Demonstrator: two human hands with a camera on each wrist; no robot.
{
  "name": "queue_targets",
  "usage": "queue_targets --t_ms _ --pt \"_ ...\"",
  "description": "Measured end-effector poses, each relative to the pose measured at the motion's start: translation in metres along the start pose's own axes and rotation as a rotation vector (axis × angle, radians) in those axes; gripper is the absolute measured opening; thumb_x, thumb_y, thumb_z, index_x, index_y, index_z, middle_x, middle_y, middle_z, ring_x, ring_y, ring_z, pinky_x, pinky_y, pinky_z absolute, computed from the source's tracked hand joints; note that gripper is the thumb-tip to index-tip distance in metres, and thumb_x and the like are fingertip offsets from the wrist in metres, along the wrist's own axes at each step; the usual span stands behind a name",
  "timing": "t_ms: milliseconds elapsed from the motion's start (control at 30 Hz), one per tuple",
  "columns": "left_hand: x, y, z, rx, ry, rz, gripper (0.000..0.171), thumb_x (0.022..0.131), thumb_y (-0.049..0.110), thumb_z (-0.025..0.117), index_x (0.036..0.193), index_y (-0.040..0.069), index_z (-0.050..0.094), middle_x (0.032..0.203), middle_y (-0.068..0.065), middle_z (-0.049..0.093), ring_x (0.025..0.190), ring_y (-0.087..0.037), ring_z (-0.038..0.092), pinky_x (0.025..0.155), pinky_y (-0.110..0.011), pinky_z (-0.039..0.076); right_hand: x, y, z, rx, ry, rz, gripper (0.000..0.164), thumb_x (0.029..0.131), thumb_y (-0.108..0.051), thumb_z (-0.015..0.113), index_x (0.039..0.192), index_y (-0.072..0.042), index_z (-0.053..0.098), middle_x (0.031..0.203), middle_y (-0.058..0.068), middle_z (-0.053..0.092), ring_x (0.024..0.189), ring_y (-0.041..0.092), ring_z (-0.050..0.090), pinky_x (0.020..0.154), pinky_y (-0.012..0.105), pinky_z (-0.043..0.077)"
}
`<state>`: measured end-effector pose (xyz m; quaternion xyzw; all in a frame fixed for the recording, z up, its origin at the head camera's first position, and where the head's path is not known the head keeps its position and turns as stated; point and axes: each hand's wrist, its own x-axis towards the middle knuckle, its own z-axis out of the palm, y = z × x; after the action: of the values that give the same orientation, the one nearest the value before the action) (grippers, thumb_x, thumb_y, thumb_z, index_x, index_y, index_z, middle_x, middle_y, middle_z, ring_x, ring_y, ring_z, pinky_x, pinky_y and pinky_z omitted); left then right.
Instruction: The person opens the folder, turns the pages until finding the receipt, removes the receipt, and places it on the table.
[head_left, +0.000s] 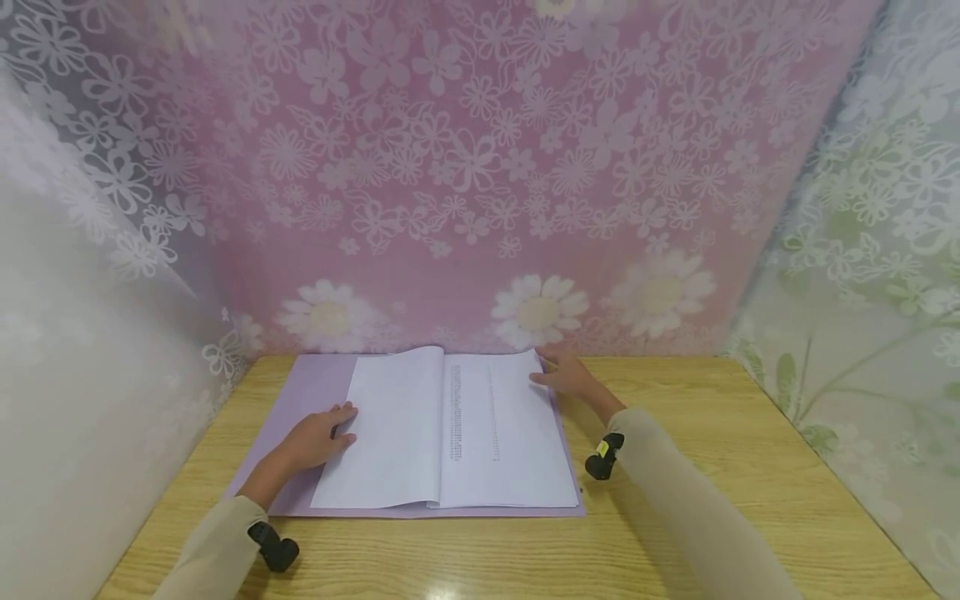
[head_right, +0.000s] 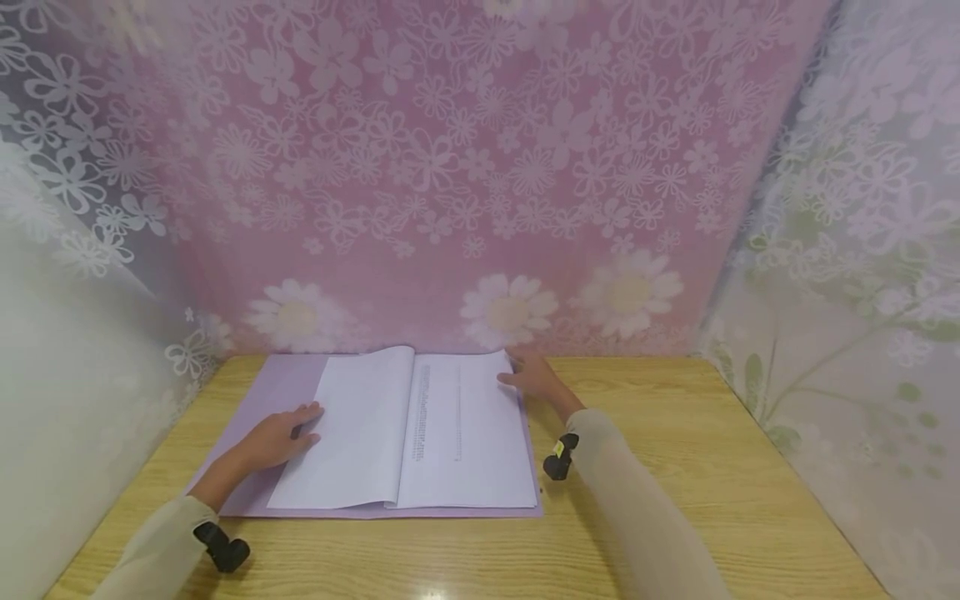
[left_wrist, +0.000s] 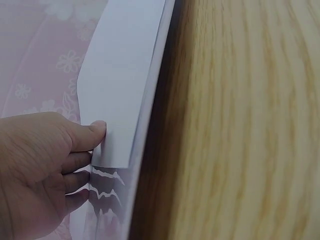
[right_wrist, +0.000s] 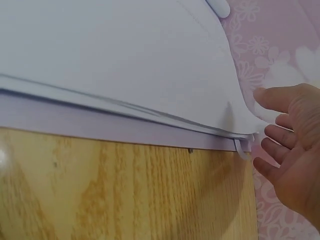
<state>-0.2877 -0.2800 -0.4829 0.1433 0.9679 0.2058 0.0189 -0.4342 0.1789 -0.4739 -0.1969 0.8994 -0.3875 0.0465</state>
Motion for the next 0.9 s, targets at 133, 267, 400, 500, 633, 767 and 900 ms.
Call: queue_targets --t_ms 133,267,400,500,633,767,900 --pt "-0.001 0.001 0.0 -0.005 -0.002 -0.003 0.054 0.099 0.018 0.065 0.145 -0.007 0.05 0.152 -0.03 0.046 0.142 -0.051 0.041 0.114 -0.062 0.038 0.0 -0.001 0.001 0.112 0.023 -0.03 0.067 0.096 -0.008 0.07 0.15 0.013 0.038 0.155 0.032 0.039 0.143 0.051 0.041 0.117 0.057 0.037" --pt "-0.002 0.002 0.0 -0.023 -0.008 -0.021 0.055 0.099 0.017 0.065 0.146 -0.007 0.05 0.153 -0.03 0.045 0.143 -0.051 0.04 0.114 -0.063 0.037 -0.001 -0.003 0.001 0.216 0.027 -0.045 0.068 0.095 -0.004 0.07 0.151 0.013 0.036 0.153 0.034 0.042 0.139 0.051 0.046 0.114 0.056 0.042" --pt "-0.002 0.002 0.001 -0.025 -0.007 -0.027 0.055 0.099 0.017 0.065 0.146 -0.006 0.05 0.153 -0.03 0.045 0.143 -0.051 0.04 0.114 -0.063 0.037 -0.005 -0.006 -0.001 0.252 0.036 -0.022 0.068 0.096 -0.007 0.069 0.155 0.005 0.036 0.153 0.033 0.043 0.138 0.051 0.048 0.11 0.056 0.046" --pt "-0.002 0.002 0.001 -0.024 -0.001 -0.023 0.055 0.099 0.017 0.065 0.146 -0.006 0.05 0.153 -0.03 0.045 0.143 -0.051 0.04 0.114 -0.062 0.037 -0.008 -0.007 -0.003 0.269 0.051 0.006 0.067 0.098 -0.011 0.068 0.156 -0.001 0.037 0.154 0.031 0.044 0.137 0.049 0.049 0.108 0.055 0.049" --pt "-0.001 0.002 0.0 -0.026 -0.001 -0.02 0.055 0.099 0.017 0.065 0.146 -0.007 0.05 0.153 -0.03 0.045 0.143 -0.05 0.04 0.114 -0.062 0.037 -0.015 -0.006 -0.005 0.303 0.058 0.0 0.066 0.099 -0.015 0.067 0.156 -0.001 0.038 0.152 0.03 0.047 0.137 0.046 0.051 0.108 0.054 0.05" --pt "-0.001 0.001 0.0 -0.031 -0.002 -0.022 0.055 0.099 0.017 0.066 0.146 -0.006 0.05 0.153 -0.029 0.045 0.143 -0.05 0.04 0.114 -0.062 0.037 -0.022 -0.006 -0.005 0.37 0.053 -0.025 0.06 0.101 -0.014 0.064 0.153 0.003 0.041 0.152 0.029 0.047 0.138 0.046 0.05 0.109 0.054 0.049" --pt "0.0 0.0 0.001 -0.032 0.004 -0.021 0.055 0.098 0.018 0.066 0.146 -0.006 0.05 0.153 -0.029 0.046 0.143 -0.05 0.04 0.114 -0.062 0.037 -0.031 -0.007 -0.006 0.482 0.007 -0.035 0.053 0.105 -0.015 0.058 0.152 0.004 0.043 0.155 0.028 0.044 0.135 0.046 0.052 0.107 0.055 0.05"
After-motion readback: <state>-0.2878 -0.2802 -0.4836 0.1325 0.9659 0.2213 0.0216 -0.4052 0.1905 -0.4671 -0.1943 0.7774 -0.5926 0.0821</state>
